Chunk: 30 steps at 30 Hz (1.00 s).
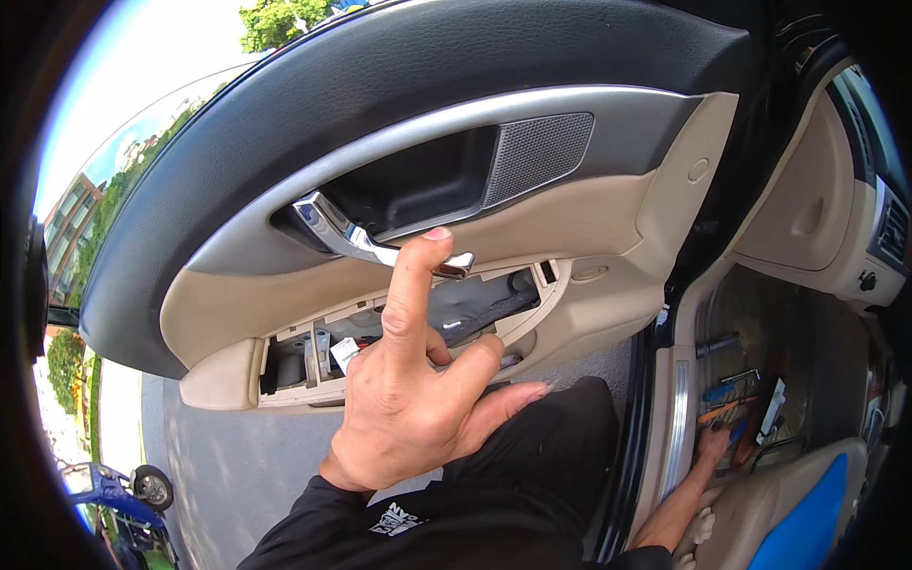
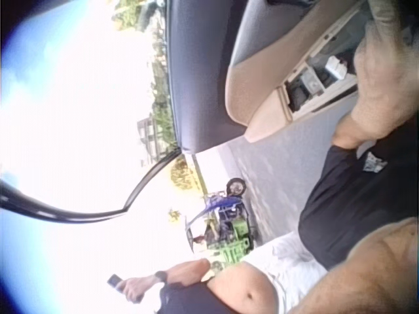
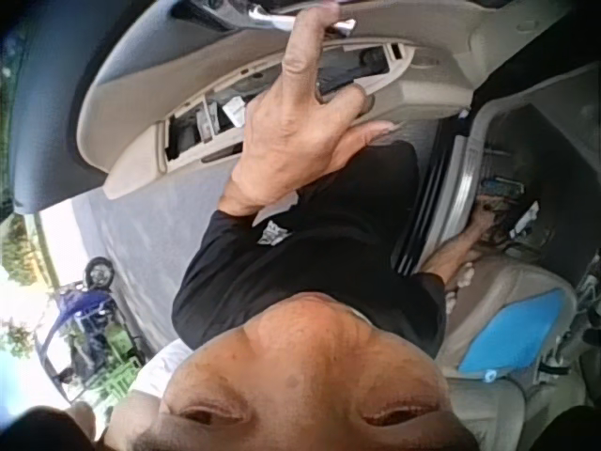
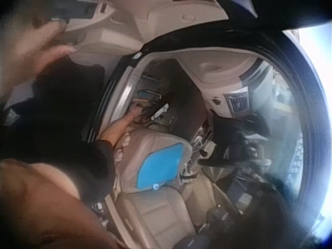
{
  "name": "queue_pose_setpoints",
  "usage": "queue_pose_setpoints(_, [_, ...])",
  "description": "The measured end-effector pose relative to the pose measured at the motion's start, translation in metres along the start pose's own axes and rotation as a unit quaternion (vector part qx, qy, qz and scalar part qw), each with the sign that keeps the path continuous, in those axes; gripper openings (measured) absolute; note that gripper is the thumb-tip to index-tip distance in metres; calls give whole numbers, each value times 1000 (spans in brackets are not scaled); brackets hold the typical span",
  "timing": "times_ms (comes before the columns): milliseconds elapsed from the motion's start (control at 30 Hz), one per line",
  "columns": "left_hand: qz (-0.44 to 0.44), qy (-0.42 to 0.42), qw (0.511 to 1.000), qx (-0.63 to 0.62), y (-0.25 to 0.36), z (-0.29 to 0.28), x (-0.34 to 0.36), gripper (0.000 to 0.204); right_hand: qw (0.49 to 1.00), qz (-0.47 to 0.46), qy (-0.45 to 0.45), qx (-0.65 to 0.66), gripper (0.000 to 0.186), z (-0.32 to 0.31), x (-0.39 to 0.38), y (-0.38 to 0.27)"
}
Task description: The person removes the interior door panel of a car. They use a plastic pry tool to detach the window control trim, disconnect the wiring harness, and then use a screwdriver and a pick tool to remove screws and release the door handle mechanism before pulling the panel away.
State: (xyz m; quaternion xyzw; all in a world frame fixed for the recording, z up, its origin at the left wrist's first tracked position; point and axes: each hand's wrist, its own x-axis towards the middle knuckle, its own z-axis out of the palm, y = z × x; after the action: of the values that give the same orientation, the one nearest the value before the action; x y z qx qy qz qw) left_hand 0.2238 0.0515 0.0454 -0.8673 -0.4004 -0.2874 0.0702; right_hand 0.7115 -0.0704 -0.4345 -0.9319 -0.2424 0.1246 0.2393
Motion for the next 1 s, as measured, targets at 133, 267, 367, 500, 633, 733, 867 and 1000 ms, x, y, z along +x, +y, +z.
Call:
queue_pose_setpoints(133, [32, 30, 999, 20, -7, 7, 0, 40, 1000, -26, 0, 5, 42, 6, 3, 3])
queue_pose_setpoints(267, [41, 34, 997, 54, -6, 4, 3, 40, 1000, -24, -3, 7, 40, 13, 6, 7])
queue_pose_setpoints(367, [44, 39, 997, 56, -9, 8, 2, 41, 1000, -11, -11, -6, 37, 12, 10, 15])
queue_pose_setpoints(500, [18, 26, 997, 77, 0, 6, 1, 40, 999, -4, -34, -7, 38, 11, 9, 9])
queue_pose_setpoints(633, [3, 26, 997, 74, 0, 9, 0, 39, 1000, -7, -24, -16, 38, 12, 7, 8])
queue_pose_setpoints(733, [36, 64, 996, 50, -13, 15, -1, 35, 1000, -18, -24, -5, 35, 10, 3, 5])
queue_pose_setpoints(867, [42, 83, 995, 45, -15, 17, -3, 34, 999, -10, -41, 13, 35, 6, 0, 2])
queue_pose_setpoints(1000, [59, 85, 994, 43, -20, 19, -2, 37, 997, -23, -67, -19, 39, 0, -3, 0])
